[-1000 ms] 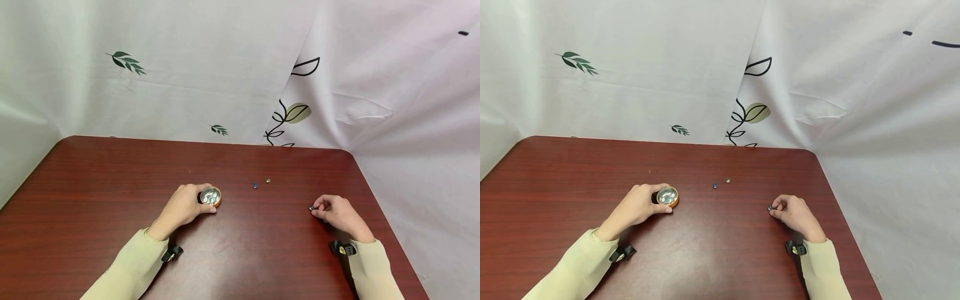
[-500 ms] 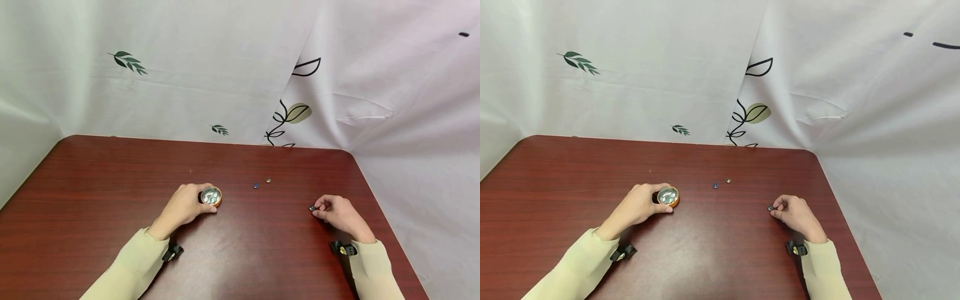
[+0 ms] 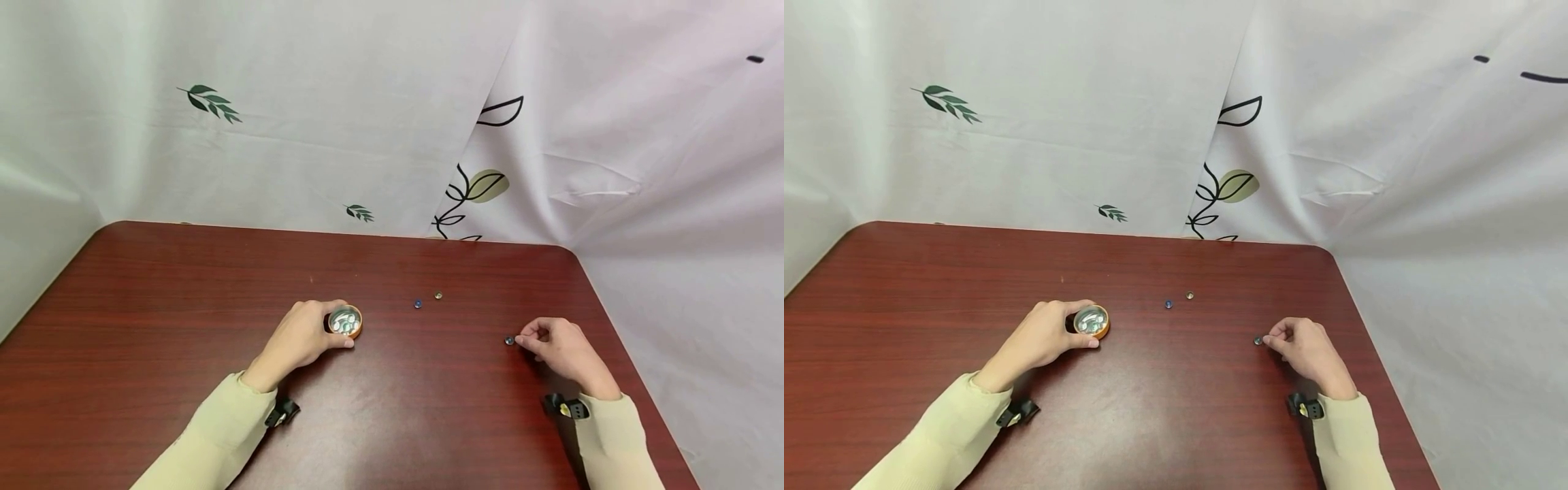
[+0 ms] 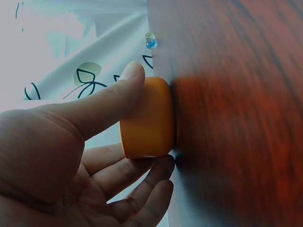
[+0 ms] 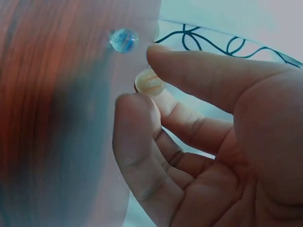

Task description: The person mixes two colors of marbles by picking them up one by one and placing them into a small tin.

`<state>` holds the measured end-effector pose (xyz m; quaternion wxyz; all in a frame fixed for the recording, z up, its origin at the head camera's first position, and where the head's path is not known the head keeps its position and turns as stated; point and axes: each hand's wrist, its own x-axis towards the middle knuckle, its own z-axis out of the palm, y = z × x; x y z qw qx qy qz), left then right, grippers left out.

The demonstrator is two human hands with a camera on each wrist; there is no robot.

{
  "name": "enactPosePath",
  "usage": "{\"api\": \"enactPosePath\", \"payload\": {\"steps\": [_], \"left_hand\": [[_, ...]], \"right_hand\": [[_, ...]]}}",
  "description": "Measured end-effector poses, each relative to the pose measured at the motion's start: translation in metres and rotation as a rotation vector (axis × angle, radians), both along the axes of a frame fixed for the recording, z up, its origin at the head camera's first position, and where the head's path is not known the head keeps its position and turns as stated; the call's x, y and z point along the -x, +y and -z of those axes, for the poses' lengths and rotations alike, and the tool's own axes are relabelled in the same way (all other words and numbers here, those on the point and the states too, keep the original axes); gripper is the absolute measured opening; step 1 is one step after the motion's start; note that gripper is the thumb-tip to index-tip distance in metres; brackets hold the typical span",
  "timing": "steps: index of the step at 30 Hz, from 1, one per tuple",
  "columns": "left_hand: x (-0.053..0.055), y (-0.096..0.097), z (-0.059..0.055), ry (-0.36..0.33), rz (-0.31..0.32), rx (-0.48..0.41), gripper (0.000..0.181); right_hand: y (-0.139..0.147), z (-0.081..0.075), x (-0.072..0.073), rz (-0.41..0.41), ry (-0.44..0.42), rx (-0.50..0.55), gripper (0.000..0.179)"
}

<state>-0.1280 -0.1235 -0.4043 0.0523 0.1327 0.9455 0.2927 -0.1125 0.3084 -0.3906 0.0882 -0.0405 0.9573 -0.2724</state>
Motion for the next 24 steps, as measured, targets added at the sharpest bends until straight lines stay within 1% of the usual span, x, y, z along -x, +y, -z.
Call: {"api": "enactPosePath", "payload": {"steps": [10,17,24], "left_hand": [[-0.001,-0.001,0.001,-0.005,-0.004,0.006,0.056],[0.000,-0.001,0.001,0.009,0.000,0.006,0.056],[0.000,0.000,0.002,0.019,0.004,-0.002,0.055]], "right_hand": [[-0.005,-0.005,-0.001,0.029,0.031,-0.040,0.018],[-0.010,-0.006,0.001,0.008,0.105,-0.070,0.018],[-0.016,-0.008,0.002,0.014,0.127,-0.062,0.019]]}}
